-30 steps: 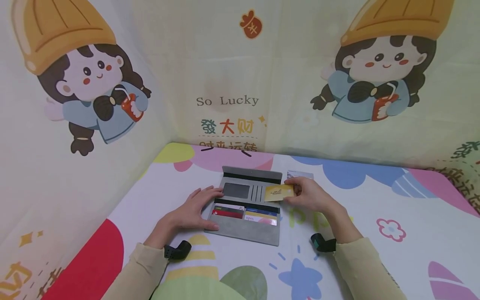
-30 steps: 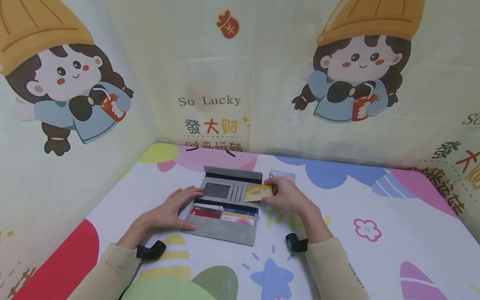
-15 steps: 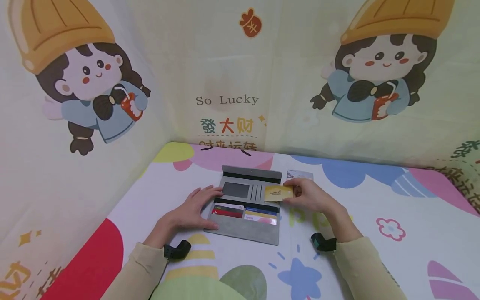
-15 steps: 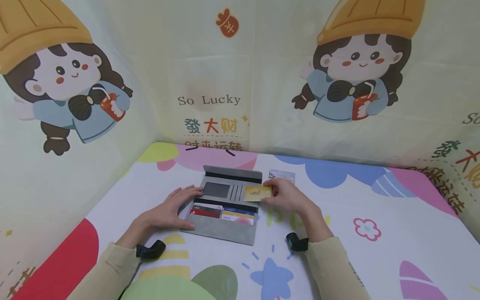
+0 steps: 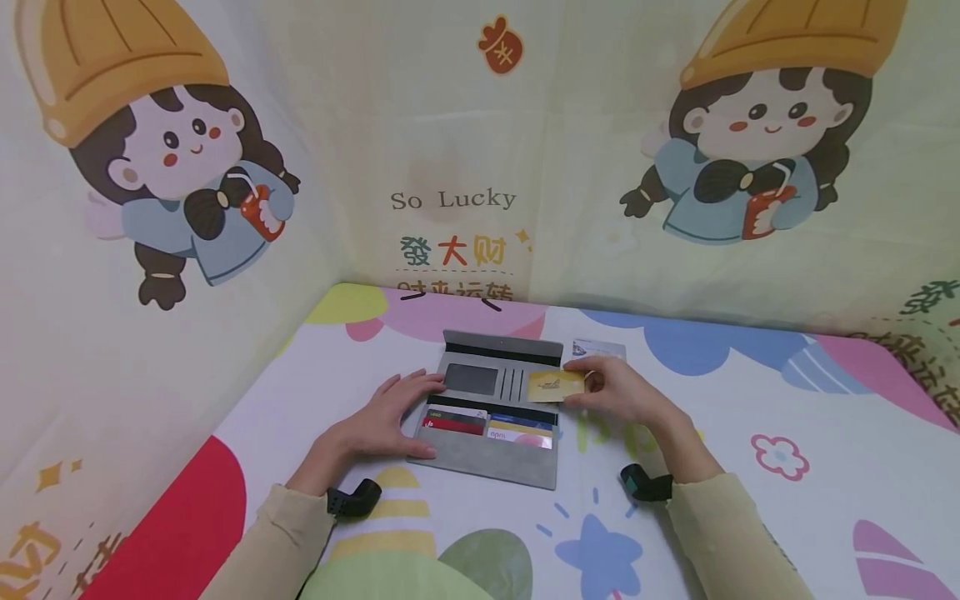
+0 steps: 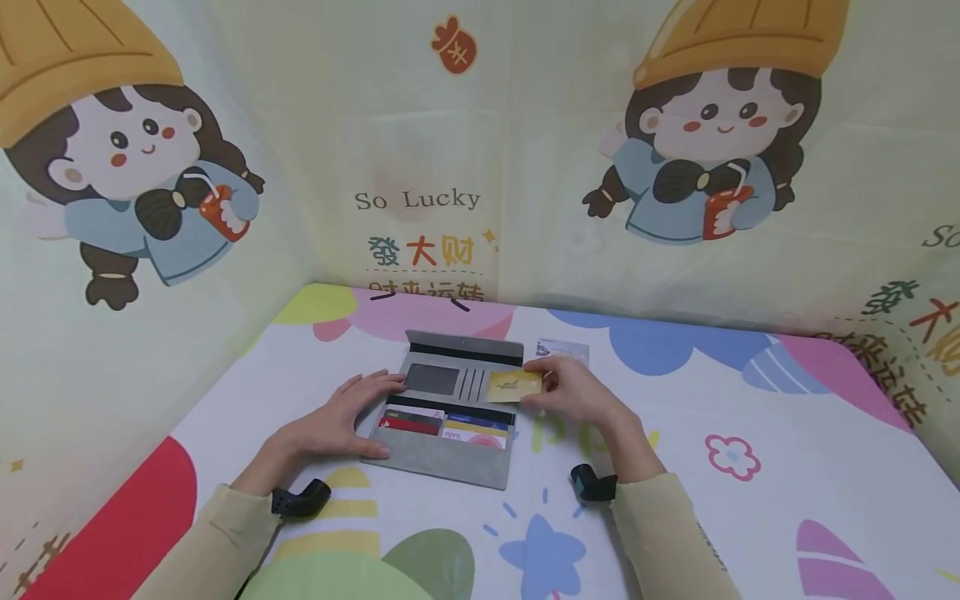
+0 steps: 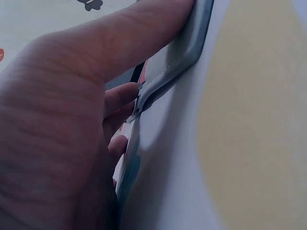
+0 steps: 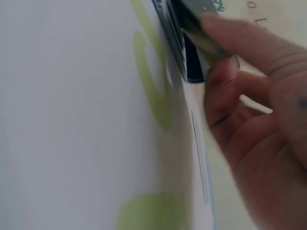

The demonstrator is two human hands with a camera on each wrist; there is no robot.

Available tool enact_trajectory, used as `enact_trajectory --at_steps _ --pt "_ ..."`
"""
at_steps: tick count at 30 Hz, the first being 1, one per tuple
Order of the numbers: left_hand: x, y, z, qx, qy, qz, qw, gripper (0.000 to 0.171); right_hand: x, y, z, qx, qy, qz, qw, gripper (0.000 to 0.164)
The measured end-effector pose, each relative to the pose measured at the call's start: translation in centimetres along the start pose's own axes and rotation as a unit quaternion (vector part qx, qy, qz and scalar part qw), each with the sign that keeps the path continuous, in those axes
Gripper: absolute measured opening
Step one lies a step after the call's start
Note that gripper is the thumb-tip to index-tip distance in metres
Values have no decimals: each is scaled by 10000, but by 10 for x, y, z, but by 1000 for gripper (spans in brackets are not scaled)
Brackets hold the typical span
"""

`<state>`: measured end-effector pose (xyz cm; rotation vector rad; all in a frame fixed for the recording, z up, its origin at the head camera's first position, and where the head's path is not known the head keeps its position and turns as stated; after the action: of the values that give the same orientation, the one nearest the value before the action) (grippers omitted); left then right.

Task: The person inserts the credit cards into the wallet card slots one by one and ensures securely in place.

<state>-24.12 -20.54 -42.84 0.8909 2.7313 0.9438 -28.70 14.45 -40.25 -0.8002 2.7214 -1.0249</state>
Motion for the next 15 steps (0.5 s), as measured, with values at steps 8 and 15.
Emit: enact_trajectory --at_steps 8,15 --pt "-1 0 0 -32 0 -11 10000 89 3 3 5 8 -203 250 9995 56" --pt "0 0 -1 3 -27 -17 10000 90 0 3 2 185 -333 315 9988 55"
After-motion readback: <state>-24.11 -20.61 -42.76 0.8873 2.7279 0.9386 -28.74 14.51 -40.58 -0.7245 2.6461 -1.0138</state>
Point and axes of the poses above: each hand's wrist, its own x-axis towards the middle knuckle, its own z-axis out of the palm, y = z × x, the point moved 3 cm from there along x, towards the middle knuckle, and after that the axes turned 7 degrees about -x, right-handed, at the moved point
